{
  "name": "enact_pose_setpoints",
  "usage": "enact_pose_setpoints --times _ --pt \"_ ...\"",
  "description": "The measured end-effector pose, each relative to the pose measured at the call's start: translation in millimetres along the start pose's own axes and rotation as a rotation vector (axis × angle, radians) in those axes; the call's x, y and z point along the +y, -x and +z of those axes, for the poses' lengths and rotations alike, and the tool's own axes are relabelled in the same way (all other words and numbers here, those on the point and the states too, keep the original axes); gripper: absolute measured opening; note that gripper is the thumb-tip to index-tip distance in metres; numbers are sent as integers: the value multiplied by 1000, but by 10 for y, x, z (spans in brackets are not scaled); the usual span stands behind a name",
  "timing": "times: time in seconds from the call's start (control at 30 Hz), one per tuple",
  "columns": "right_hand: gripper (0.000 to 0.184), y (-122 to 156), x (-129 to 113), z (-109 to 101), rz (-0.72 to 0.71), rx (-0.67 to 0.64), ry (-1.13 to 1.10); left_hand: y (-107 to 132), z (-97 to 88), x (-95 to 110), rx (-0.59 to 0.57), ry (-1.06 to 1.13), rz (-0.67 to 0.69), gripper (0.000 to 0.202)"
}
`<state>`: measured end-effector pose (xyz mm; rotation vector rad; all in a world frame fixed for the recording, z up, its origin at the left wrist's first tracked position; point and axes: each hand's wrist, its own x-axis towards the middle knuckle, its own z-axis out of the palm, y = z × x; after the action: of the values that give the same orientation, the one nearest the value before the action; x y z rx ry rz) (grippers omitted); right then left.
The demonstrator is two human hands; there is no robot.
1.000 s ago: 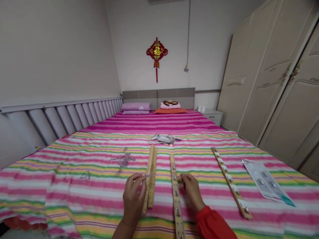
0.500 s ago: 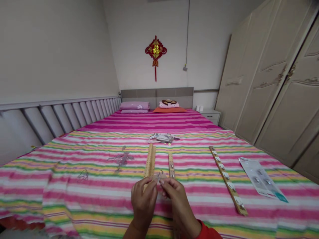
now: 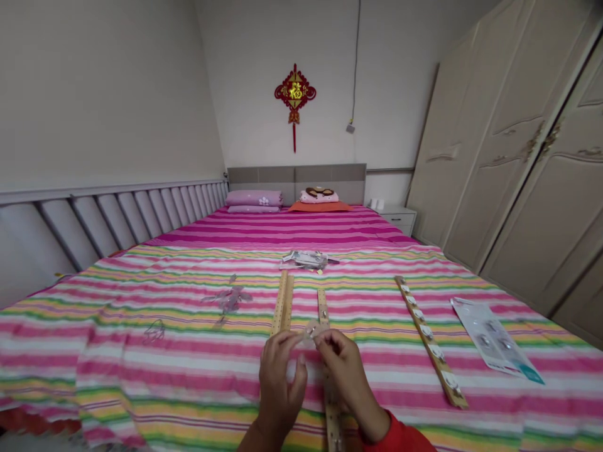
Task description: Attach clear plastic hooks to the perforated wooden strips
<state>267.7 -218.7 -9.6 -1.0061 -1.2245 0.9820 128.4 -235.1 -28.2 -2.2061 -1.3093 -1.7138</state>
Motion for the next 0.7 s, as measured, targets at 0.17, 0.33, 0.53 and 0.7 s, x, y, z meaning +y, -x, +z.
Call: enact_pose_setpoints --times 0.17,0.33,0.53,0.7 --pt "19 7 -58 -103 -218 -54 302 -86 67 -33 -85 203 -218 31" --pt "19 -89 -14 -209 -206 -85 322 -76 113 -84 -140 320 -333 29" --pt "25 -264 114 -339 -67 -169 141 -277 221 -204 -238 570 -722 32" --pt "27 -370 150 -394 2 -229 93 -395 404 -329 -362 725 -824 28"
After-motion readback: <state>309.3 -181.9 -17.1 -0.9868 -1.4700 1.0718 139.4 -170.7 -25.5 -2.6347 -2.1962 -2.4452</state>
